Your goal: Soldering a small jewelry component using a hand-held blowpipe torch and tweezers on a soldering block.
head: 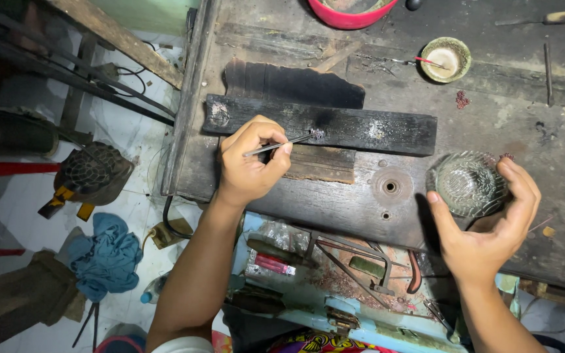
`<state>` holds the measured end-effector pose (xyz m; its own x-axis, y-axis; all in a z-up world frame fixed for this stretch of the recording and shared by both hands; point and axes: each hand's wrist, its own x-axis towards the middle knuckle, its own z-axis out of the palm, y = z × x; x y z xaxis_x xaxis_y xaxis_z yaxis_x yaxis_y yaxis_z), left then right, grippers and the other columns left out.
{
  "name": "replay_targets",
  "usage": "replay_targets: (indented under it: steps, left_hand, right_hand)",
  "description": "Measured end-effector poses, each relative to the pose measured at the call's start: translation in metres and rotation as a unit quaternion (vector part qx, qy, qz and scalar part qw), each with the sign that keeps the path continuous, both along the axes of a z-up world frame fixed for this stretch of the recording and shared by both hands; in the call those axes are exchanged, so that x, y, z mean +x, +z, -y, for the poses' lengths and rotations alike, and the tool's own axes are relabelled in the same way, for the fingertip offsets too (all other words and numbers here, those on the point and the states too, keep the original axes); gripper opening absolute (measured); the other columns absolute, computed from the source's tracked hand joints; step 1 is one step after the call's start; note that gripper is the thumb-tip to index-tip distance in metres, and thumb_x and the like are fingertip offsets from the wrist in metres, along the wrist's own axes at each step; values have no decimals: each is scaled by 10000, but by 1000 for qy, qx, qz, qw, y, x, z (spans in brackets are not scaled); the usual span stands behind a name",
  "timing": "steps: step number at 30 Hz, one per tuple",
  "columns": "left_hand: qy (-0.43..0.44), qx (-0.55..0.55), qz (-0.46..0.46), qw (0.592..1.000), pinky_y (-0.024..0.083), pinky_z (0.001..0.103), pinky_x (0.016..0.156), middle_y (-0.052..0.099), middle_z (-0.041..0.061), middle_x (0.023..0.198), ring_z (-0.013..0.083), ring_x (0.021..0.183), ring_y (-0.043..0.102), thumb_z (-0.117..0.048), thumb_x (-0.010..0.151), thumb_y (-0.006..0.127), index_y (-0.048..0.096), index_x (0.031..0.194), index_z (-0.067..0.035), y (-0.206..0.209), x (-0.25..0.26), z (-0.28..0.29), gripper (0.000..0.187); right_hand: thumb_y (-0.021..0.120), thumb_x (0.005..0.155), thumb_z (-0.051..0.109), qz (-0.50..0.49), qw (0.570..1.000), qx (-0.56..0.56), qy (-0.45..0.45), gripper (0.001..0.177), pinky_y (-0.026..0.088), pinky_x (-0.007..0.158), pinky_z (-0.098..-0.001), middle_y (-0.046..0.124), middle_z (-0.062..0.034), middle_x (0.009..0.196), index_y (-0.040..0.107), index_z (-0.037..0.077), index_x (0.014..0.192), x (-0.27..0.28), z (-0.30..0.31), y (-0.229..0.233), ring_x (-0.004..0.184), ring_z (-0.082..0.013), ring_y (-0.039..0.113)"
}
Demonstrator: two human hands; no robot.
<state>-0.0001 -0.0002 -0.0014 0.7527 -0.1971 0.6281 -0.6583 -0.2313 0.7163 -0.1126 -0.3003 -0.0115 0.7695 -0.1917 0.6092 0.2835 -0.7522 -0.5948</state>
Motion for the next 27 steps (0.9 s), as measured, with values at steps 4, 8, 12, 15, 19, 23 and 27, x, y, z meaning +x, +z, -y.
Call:
replay_targets:
  steps: [4,8,12,15,19,23,27]
  left_hand:
    - [-1,0,2,1000,464,316,668,611,108,819,220,721,575,0,915,627,587,879,-3,0,0,0,54]
    - [-6,-9,-3,1000,443,306,652,600,103,813,207,708,550,8,908,622,584,879,-8,-1,0,-1,50]
    - [-33,-11,10,999,458,309,632,627,124,785,219,683,577,11,868,654,599,845,5,5,-4,-2,60]
    - [-83,20,-3,996,518,318,667,678,119,803,221,709,644,20,850,692,652,837,2,13,-17,2,46]
    - [-187,121,-53,974,577,339,715,722,101,837,219,758,681,-43,937,687,702,896,-4,4,-36,18,58]
    - [-155,223,-11,962,473,409,786,674,45,834,279,814,569,-78,919,714,671,880,-62,-5,-50,26,61]
    - [-46,348,83,933,404,432,692,579,53,776,302,780,528,-84,876,740,572,784,-97,-10,-64,30,192]
  right_hand:
    - [886,897,32,5,1000,-5,1,657,384,1201,-540,507,-350,1383,465,-150,1369,0,-1,1,1325,-486,504]
    - [887,889,33,0,1000,-1,-5,667,375,1208,-532,503,-346,1392,463,-137,1374,-1,-1,0,1332,-479,497]
    - [888,907,47,19,1000,-12,-15,645,381,1188,-534,506,-334,1375,466,-135,1359,-2,-1,3,1320,-478,495]
    - [872,922,49,51,998,-8,-22,605,399,1158,-527,504,-330,1352,476,-140,1339,-7,-5,7,1302,-470,488]
    - [801,906,156,90,991,70,71,398,529,962,-471,580,-236,1018,526,-76,1075,-24,-20,1,978,-378,634]
    - [888,755,225,-71,950,28,303,266,534,769,-358,745,-49,865,724,81,908,-47,-55,9,779,-219,704]
    - [778,862,523,-257,808,-76,525,506,468,773,-424,625,-92,886,609,67,1002,-68,-79,-14,815,-315,598]
